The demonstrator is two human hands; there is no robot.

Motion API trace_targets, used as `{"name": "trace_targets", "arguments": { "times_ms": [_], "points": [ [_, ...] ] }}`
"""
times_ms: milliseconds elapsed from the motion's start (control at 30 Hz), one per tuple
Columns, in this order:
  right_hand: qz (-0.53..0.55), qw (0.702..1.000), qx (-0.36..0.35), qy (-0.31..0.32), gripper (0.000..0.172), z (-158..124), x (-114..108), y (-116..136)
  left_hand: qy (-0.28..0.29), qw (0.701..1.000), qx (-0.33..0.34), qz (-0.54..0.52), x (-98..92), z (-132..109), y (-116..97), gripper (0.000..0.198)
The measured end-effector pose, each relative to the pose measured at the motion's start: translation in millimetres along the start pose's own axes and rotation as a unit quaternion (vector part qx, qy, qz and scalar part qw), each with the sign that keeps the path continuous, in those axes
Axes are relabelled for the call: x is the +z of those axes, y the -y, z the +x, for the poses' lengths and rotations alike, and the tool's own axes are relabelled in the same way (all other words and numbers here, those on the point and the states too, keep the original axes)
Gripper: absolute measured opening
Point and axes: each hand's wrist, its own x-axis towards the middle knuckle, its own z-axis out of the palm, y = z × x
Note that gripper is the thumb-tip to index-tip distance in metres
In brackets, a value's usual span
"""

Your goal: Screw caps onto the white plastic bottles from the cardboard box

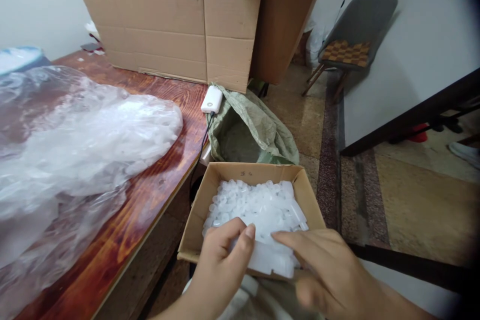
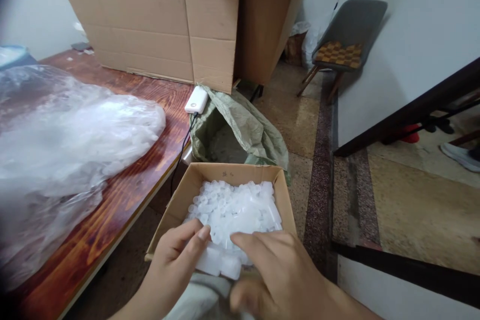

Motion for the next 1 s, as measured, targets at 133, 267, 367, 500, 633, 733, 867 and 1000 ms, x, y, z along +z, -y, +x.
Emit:
{"name": "trace_targets", "arguments": {
  "times_ms": [133, 267, 367, 500, 633, 733, 867, 1000],
  "points": [
    [-0.058, 0.995, -0.073, 0.029, 0.050, -9.1, -3.5, -10.5, 0.005, 1.000, 0.010, 0.015, -6.0, -1.1, 0.1, 0.049],
    [-0.068, 0.996, -0.044, 0.033, 0.053, -9.0, -5.9, -8.0, 0.009, 1.000, 0.015, 0.001, -7.0, -1.6, 3.7, 0.049],
    [-0.089, 0.992, -0.089, -0.021, 0.022, -4.5, -1.2, 4.5, 0.036, 0.999, 0.001, -0.004, -2.8, 1.2, 2.4, 0.050],
    [-0.078, 0.993, 0.013, -0.087, 0.021, -8.5, 18.2, 11.8, 0.046, 0.999, -0.009, 0.009, 3.7, 3.5, -4.3, 0.051],
    [-0.038, 0.986, 0.104, -0.122, 0.031, -22.1, 31.6, 16.2, 0.024, 0.997, 0.042, 0.059, 6.4, -6.8, -5.7, 0.047],
    [0.110, 0.962, 0.217, -0.127, 0.031, -26.7, 34.1, 27.2, -0.004, 0.987, 0.124, 0.097, 3.0, -13.4, -3.3, 0.034],
    [0.545, 0.712, 0.433, -0.091, 0.044, -25.2, 47.9, 40.7, -0.047, 0.946, 0.264, 0.184, -14.4, 20.7, -9.6, 0.016],
    [0.723, 0.520, 0.454, 0.018, 0.046, -34.9, 68.3, 45.4, -0.202, 0.874, 0.223, 0.382, -34.7, 107.3, -21.7, 0.032]
  ]
}}
